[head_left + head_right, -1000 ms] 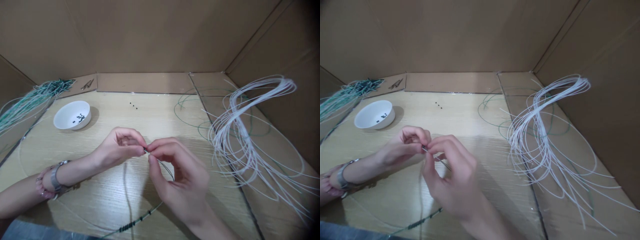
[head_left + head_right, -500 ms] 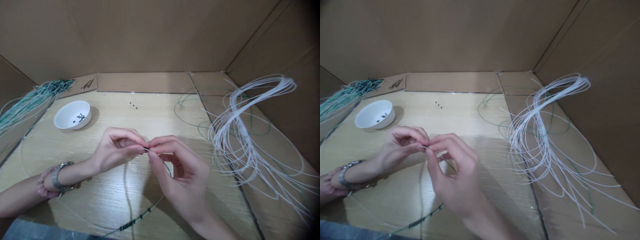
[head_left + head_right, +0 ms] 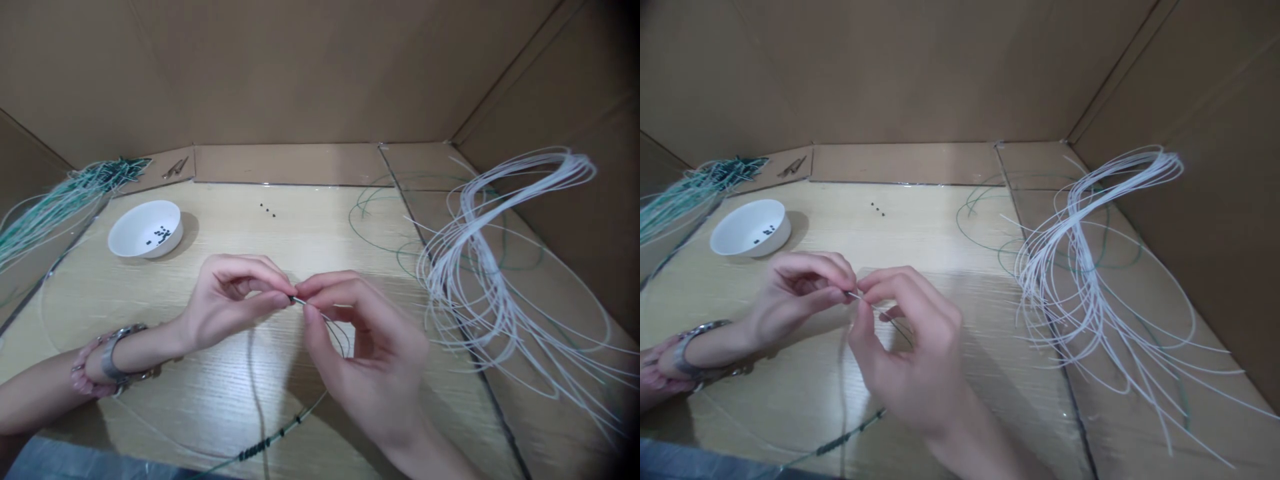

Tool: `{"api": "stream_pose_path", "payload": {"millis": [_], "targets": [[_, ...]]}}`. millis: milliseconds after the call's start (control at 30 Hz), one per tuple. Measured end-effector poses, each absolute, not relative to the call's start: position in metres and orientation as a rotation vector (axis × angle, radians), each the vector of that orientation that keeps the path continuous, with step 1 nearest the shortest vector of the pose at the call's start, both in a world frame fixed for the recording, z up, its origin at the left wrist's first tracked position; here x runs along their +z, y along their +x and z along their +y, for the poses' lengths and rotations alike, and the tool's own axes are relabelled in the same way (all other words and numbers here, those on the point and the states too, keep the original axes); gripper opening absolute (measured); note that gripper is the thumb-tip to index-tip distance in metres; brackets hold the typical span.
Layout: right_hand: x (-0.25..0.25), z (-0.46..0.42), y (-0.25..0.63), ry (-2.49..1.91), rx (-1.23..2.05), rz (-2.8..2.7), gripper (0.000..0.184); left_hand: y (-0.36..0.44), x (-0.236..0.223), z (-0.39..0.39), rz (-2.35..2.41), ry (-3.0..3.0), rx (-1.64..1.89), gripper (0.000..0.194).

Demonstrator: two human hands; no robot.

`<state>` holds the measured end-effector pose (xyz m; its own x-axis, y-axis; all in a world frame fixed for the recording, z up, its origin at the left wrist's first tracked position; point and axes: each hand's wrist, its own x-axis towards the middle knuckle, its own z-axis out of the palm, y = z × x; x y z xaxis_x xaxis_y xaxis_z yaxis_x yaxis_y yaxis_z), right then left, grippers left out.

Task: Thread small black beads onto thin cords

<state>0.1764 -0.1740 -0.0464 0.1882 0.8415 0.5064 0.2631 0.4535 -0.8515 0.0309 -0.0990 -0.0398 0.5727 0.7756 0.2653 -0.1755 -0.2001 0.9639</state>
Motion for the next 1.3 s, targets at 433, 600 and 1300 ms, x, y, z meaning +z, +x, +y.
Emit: {"api": "stream_pose_path", "payload": {"millis": [433, 600, 1300], "targets": [[-0.046, -0.174, 0.177, -1.055, 0.509, -1.415, 0.018, 0.031, -0.04, -0.099, 0.537, 1.581, 0.957, 0.015], [-0.045, -0.174, 0.177, -1.057, 0.5, -1.422, 0.017, 0.03, -0.039, -0.099, 0.544, 1.592, 0.94, 0.015], [-0.043, -0.172, 0.181, -1.155, 0.472, -1.489, 0.016, 0.02, -0.031, -0.086, 0.434, 2.038, 0.832, 0.018]]}}
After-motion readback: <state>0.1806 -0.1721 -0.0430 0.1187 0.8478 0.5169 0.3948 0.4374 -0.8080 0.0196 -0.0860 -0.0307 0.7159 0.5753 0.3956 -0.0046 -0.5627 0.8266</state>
